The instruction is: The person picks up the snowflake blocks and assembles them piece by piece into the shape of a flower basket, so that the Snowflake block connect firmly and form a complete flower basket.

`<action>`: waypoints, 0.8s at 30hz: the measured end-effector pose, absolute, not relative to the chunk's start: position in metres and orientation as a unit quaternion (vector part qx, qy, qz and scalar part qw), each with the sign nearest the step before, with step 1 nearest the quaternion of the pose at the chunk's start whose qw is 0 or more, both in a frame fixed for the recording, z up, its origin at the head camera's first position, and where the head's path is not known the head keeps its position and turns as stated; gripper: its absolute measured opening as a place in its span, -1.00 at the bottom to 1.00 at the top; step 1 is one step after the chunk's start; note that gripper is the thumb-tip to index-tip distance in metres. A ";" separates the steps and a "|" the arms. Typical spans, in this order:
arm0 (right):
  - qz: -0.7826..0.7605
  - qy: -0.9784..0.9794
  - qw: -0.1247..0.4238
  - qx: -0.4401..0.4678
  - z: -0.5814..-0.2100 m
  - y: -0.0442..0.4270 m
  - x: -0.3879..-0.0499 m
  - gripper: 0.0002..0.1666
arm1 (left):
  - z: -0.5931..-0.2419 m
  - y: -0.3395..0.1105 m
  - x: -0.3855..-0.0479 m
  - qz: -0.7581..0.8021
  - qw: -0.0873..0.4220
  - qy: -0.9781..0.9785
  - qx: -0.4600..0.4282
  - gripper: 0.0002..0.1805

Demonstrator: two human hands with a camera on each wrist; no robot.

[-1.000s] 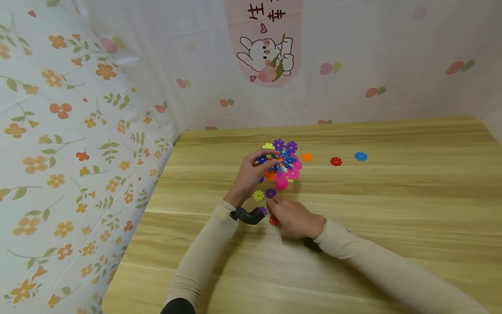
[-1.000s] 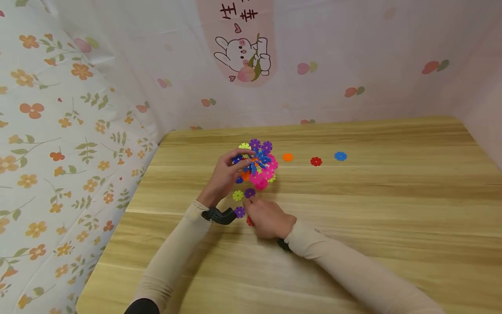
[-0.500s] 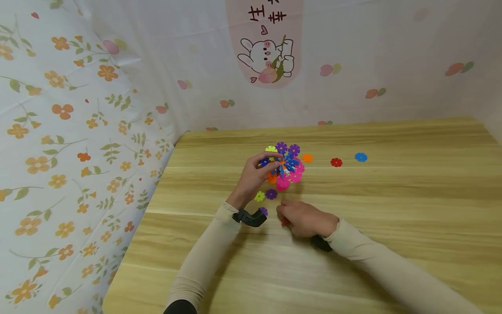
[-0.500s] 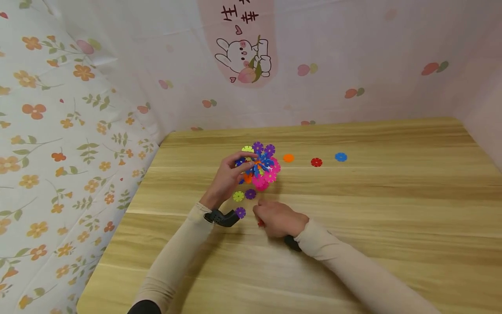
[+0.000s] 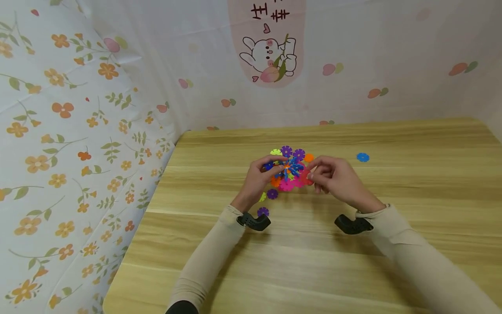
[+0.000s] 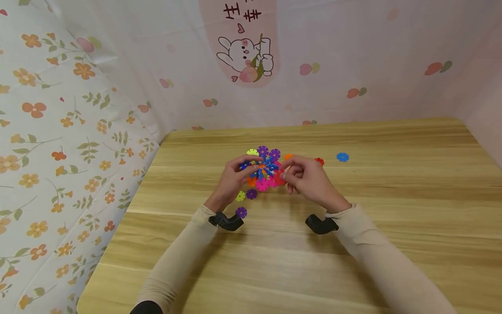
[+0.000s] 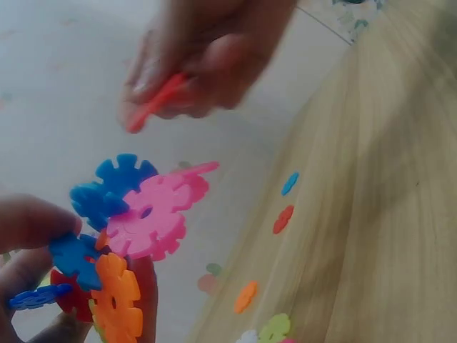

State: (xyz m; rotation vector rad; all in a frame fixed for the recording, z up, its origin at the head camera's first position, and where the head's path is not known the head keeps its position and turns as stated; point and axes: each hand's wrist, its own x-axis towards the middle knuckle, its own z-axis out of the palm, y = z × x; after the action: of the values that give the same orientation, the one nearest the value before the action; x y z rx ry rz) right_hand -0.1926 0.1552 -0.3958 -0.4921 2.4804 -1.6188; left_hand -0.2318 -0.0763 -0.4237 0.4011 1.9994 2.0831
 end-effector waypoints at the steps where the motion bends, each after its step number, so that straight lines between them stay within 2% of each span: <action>1: -0.543 0.825 0.047 -0.149 -0.393 0.157 -0.195 -0.85 | -0.424 -0.075 -0.231 0.712 0.111 0.680 0.138 -0.69; 5: -0.551 0.826 -0.008 -0.117 -0.388 0.158 -0.200 -0.82 | -0.424 -0.073 -0.228 0.714 0.102 0.676 0.150 -0.70; 10: -0.534 0.837 -0.023 -0.114 -0.392 0.154 -0.201 -0.86 | -0.425 -0.068 -0.225 0.704 0.091 0.682 0.173 -0.73; 15: -0.548 0.827 -0.026 -0.119 -0.398 0.151 -0.201 -0.88 | -0.427 -0.064 -0.222 0.709 0.084 0.679 0.171 -0.74; 24: -0.577 0.809 0.009 -0.111 -0.403 0.153 -0.205 -0.81 | -0.434 -0.064 -0.223 0.714 0.094 0.671 0.174 -0.70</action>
State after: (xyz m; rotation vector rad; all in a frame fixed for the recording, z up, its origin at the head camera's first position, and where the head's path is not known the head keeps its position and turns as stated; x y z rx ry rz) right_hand -0.2052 0.1530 -0.4033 -0.3468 2.5269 -1.8036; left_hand -0.2230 -0.0635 -0.4339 0.5166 1.9920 2.1189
